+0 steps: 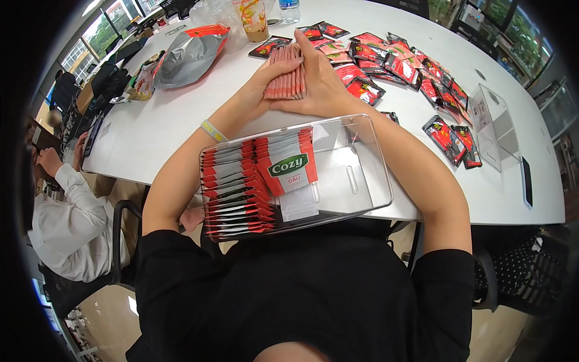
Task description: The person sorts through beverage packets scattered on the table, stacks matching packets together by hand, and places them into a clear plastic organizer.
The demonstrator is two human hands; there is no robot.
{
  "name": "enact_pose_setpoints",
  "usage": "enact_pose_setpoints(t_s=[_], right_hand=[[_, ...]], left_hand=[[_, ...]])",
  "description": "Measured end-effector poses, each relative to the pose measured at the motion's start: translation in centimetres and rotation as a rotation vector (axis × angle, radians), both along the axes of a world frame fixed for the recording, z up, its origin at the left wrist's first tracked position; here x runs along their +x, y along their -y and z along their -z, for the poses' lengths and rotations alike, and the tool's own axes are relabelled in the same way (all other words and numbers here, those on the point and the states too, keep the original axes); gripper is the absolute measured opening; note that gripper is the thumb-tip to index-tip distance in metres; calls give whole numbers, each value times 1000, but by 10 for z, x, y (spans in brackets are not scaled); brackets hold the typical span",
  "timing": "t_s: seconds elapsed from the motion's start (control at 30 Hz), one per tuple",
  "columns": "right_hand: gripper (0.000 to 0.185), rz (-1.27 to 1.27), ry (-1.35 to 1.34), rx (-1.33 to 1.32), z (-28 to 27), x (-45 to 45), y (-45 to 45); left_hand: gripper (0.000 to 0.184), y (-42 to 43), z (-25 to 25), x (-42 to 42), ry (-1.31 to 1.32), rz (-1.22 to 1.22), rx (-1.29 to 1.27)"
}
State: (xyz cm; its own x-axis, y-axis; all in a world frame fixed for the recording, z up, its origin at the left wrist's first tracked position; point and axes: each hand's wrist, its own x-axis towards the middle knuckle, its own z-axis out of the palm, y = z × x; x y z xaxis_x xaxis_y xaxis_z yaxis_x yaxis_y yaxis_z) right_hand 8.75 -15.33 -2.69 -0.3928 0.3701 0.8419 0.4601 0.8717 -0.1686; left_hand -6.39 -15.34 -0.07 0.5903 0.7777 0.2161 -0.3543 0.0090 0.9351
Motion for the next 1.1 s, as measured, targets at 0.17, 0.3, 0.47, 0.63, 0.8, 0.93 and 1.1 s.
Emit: enact_pose_setpoints(t_s=[0.17, 0.3, 0.47, 0.63, 0.8, 0.93, 1.1], right_hand=[[118, -109, -66, -65, -1, 2, -2], [118, -65, -50, -57, -7, 3, 4], [117, -32, -76, -105, -7, 2, 0], [117, -22, -107, -76, -9, 1, 0], [118, -6, -70, -41, -13, 1, 4], [114, 58, -13, 56, -21, -4, 8], [128, -100, 143, -238, -61, 4, 23]], left_hand=[[62, 1, 3, 7, 61, -106, 8], [71, 2, -1, 7, 13, -110, 89], [84, -3, 3, 7, -54, -150, 112], [103, 0, 2, 7, 45, -161, 96], [97, -3, -1, 2, 8, -74, 156], [49, 14, -19, 0, -64, -68, 218], [43, 4, -21, -13, -7, -11, 103]])
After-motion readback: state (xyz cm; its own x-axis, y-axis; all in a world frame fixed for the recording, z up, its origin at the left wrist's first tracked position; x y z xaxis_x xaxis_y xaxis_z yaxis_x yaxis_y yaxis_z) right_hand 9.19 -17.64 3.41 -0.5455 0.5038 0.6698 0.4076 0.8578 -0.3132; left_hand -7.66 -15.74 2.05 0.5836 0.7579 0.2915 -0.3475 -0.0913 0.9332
